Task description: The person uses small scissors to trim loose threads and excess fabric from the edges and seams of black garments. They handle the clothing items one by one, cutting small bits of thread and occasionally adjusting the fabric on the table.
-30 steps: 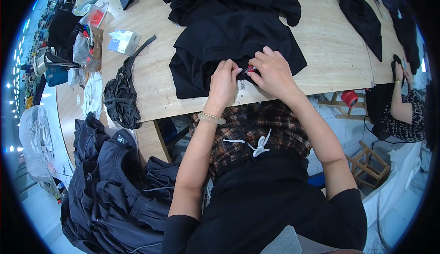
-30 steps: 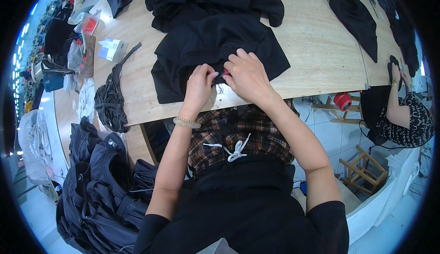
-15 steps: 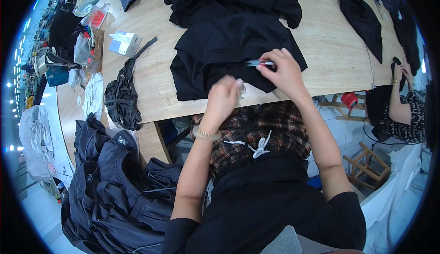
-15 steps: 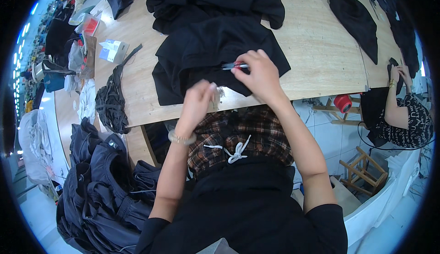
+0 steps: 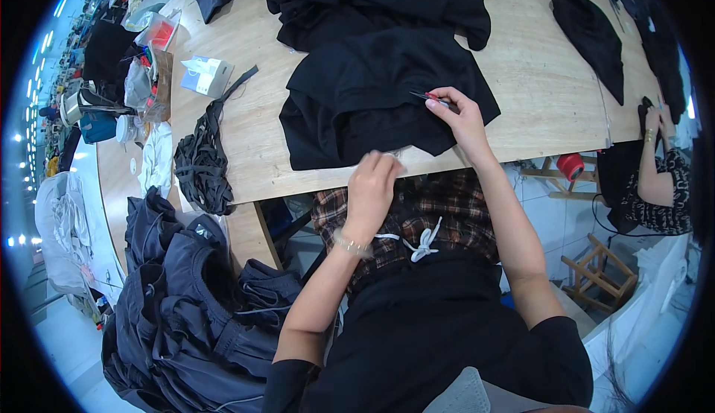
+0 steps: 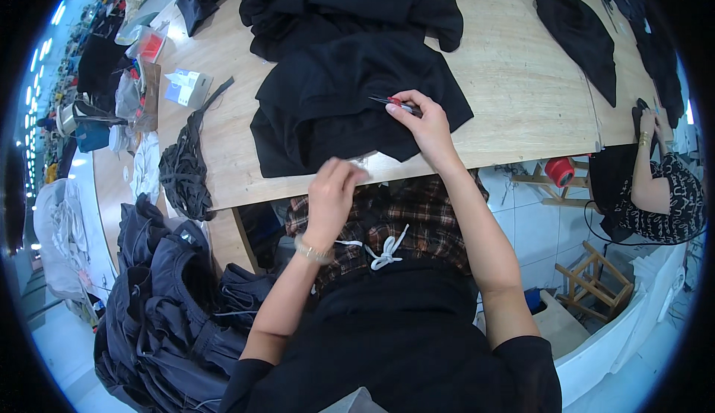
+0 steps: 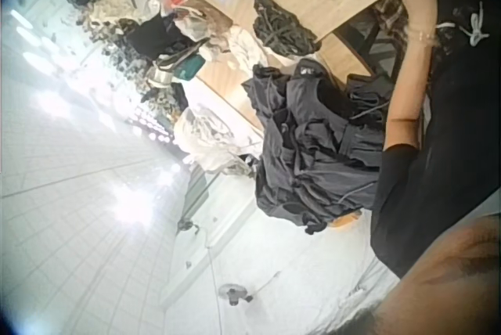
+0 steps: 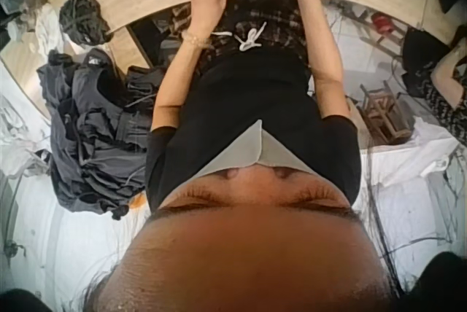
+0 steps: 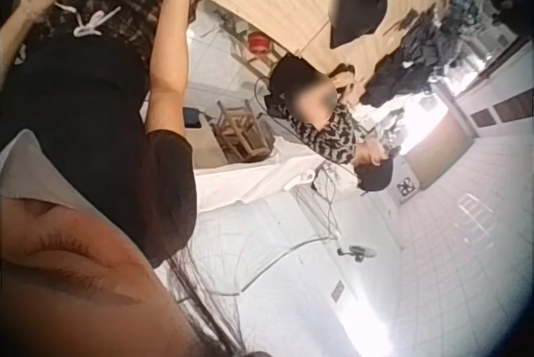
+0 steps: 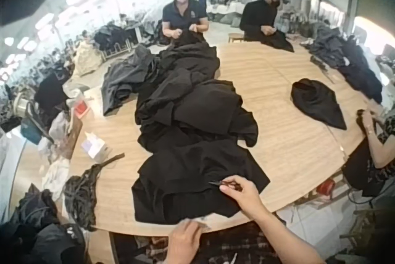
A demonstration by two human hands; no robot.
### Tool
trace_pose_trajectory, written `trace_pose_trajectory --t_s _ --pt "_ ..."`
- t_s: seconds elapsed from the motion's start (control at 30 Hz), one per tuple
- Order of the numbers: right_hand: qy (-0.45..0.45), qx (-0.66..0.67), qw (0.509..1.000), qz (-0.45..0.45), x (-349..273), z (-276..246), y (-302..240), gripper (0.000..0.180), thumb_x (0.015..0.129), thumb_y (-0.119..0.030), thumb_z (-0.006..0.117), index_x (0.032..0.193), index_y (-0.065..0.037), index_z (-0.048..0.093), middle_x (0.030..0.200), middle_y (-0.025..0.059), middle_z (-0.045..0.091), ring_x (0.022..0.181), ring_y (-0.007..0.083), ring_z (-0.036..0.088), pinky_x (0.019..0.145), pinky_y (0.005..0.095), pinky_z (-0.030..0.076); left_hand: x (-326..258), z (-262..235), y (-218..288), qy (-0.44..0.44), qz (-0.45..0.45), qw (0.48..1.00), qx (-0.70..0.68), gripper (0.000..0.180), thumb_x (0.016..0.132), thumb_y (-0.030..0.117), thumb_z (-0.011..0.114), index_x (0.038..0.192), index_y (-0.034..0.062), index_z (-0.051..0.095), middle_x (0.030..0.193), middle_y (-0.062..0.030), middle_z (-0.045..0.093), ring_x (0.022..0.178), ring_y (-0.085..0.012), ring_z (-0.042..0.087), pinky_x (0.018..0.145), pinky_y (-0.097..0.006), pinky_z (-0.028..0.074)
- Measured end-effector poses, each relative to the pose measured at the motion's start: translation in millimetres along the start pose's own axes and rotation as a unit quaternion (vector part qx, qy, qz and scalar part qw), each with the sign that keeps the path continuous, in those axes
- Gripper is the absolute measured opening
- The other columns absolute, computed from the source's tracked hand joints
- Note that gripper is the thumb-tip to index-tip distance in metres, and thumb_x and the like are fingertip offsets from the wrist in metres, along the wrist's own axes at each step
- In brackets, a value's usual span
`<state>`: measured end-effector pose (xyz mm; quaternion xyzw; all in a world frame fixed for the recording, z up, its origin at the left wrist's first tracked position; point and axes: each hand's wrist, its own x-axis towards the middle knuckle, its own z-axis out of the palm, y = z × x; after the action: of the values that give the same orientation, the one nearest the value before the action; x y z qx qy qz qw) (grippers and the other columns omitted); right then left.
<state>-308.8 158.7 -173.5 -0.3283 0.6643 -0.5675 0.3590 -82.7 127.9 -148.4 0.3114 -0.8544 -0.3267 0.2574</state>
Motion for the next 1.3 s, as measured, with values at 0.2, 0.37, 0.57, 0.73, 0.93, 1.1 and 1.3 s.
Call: trace_pose_trajectory --t_s 0.2,0.37,0.57,0.73,0.93,1.1,1.3 --pt "-0.002 0.017 1.0 0.001 -1.4 2.0 1.7 0.025 0.091 -0.023 0.076 0.104 -0.003 0.07 0.088 -0.002 0.065 0.084 0.0051 0.056 0.08 0.0216 0.044 -25.3 -4.6 1.6 -0.13 -0.335 0.856 -0.37 0.016 0.096 0.015 0.069 0.105 0.0021 0.066 0.077 -0.0009 0.064 0.068 -0.0048 0.057 0.059 -0.021 0.044" --pt "-0.01 0.079 0.996 -0.026 -5.4 4.6 -9.0 0.028 0.088 -0.02 0.079 0.111 -0.006 0.07 0.099 0.0002 0.065 0.089 0.0075 0.058 0.084 0.0238 0.046 3.3 18.5 -18.8 0.017 -0.475 0.552 -0.685 0.024 0.102 0.035 0.063 0.094 0.0113 0.064 0.072 0.0022 0.057 0.051 -0.0033 0.038 0.046 -0.019 0.028" --pt "-0.141 -0.256 0.923 -0.25 -32.0 15.5 -50.0 0.052 0.074 -0.009 0.08 0.125 -0.01 0.068 0.09 0.0054 0.062 0.091 0.0209 0.057 0.082 0.0307 0.046 8.7 26.5 -15.0 0.016 -0.427 0.496 -0.756 0.029 0.103 0.036 0.061 0.086 0.0118 0.059 0.066 0.0047 0.048 0.051 -0.004 0.035 0.046 -0.019 0.027" --pt "-0.081 -0.009 0.989 -0.12 -32.6 41.5 -4.0 0.015 0.08 0.001 0.073 0.094 -0.002 0.076 0.081 0.0048 0.071 0.072 0.0123 0.063 0.069 0.0253 0.051 14.4 21.1 -14.8 0.022 -0.427 0.6 -0.676 0.029 0.104 0.031 0.06 0.087 0.0079 0.059 0.074 0.0027 0.053 0.055 -0.0034 0.04 0.048 -0.018 0.031" --pt "-0.035 0.105 0.992 0.052 -31.0 45.3 -6.9 0.015 0.087 -0.012 0.078 0.087 0.001 0.072 0.075 -0.003 0.066 0.071 0.0038 0.054 0.067 0.0225 0.045 5.0 15.9 -23.4 0.028 -0.409 0.704 -0.58 0.034 0.102 0.032 0.063 0.078 0.0085 0.062 0.067 0.0048 0.054 0.054 -0.0035 0.042 0.05 -0.02 0.031" --pt "-0.038 -0.065 0.997 -0.011 -24.7 39.5 -18.6 0.024 0.089 -0.021 0.077 0.084 0.001 0.068 0.069 -0.001 0.06 0.068 0.005 0.048 0.063 0.0247 0.041 9.6 -8.3 -7.6 -0.02 -0.441 0.746 -0.499 0.031 0.101 0.032 0.066 0.087 0.0043 0.071 0.06 0.0089 0.051 0.051 -0.0032 0.043 0.049 -0.02 0.031" --pt "-0.099 -0.086 0.991 -0.008 -20.6 42.7 -29.0 0.026 0.089 -0.022 0.077 0.084 0.001 0.067 0.067 0.0021 0.058 0.067 0.0063 0.048 0.062 0.0261 0.042 24.6 -16.6 6.1 0.122 -0.072 0.988 -0.061 0.019 0.085 0.011 0.079 0.1 0.0013 0.073 0.087 -0.0023 0.059 0.065 -0.0122 0.054 0.059 -0.027 0.044"
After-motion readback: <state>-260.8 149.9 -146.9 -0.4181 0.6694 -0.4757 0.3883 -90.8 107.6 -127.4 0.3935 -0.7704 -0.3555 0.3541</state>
